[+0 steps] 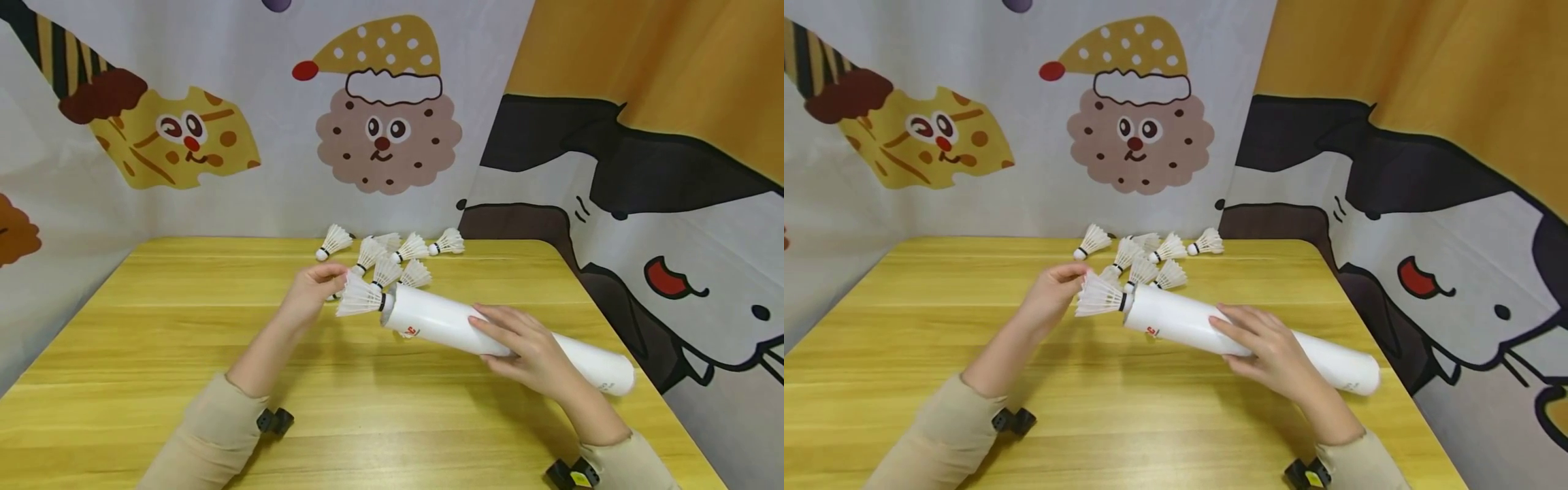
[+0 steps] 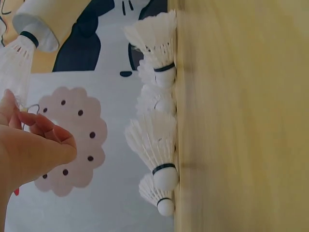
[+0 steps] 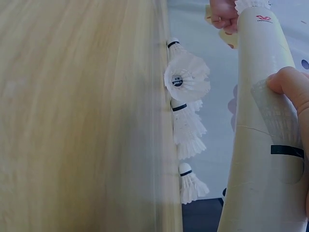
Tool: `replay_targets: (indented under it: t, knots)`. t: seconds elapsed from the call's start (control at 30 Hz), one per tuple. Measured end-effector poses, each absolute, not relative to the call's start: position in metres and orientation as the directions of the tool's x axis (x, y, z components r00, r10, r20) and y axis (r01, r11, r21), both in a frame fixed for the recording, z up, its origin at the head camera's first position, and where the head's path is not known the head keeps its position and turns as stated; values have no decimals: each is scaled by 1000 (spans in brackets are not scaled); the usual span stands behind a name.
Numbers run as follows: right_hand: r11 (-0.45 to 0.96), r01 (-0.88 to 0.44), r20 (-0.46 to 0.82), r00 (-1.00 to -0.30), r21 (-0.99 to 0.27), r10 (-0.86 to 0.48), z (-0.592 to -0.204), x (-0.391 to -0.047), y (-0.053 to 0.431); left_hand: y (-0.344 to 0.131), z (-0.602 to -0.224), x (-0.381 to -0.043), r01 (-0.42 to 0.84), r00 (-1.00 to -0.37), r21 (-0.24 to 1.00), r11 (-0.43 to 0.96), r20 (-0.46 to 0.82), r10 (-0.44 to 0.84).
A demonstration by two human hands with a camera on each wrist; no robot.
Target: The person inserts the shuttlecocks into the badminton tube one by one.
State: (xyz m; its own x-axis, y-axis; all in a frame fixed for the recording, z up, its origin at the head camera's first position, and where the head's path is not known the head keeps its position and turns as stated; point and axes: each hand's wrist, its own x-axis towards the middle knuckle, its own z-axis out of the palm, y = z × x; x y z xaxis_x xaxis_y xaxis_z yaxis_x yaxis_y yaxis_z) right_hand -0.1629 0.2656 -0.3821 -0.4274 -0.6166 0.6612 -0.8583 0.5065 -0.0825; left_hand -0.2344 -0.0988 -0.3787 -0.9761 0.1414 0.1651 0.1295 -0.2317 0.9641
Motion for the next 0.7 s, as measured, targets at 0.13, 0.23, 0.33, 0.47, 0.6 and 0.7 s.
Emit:
replay_targets:
  t: [0.13, 0.23, 0.33, 0.47, 0.6, 0.7]
  knots:
    - [501, -862, 657, -426, -85, -622, -382, -163, 265, -92, -378, -229, 114, -977, 957, -267, 157, 147]
    - [502, -860, 652, -432, -90, -623, -382, -162, 265, -86, -377, -224, 117, -975, 959, -260, 161, 155]
    - [505, -858, 649, -436, -92, -623, -382, -162, 265, -81, -377, -221, 123, -974, 963, -240, 163, 156]
    - [500, -861, 653, -431, -92, -622, -381, -161, 264, -75, -378, -218, 141, -972, 965, -222, 178, 156]
    - [490, -867, 660, -423, -96, -620, -381, -161, 263, -72, -378, -216, 159, -963, 959, -237, 203, 178]
    - [480, -871, 663, -420, -103, -620, -380, -161, 262, -71, -378, -215, 175, -955, 951, -254, 227, 191]
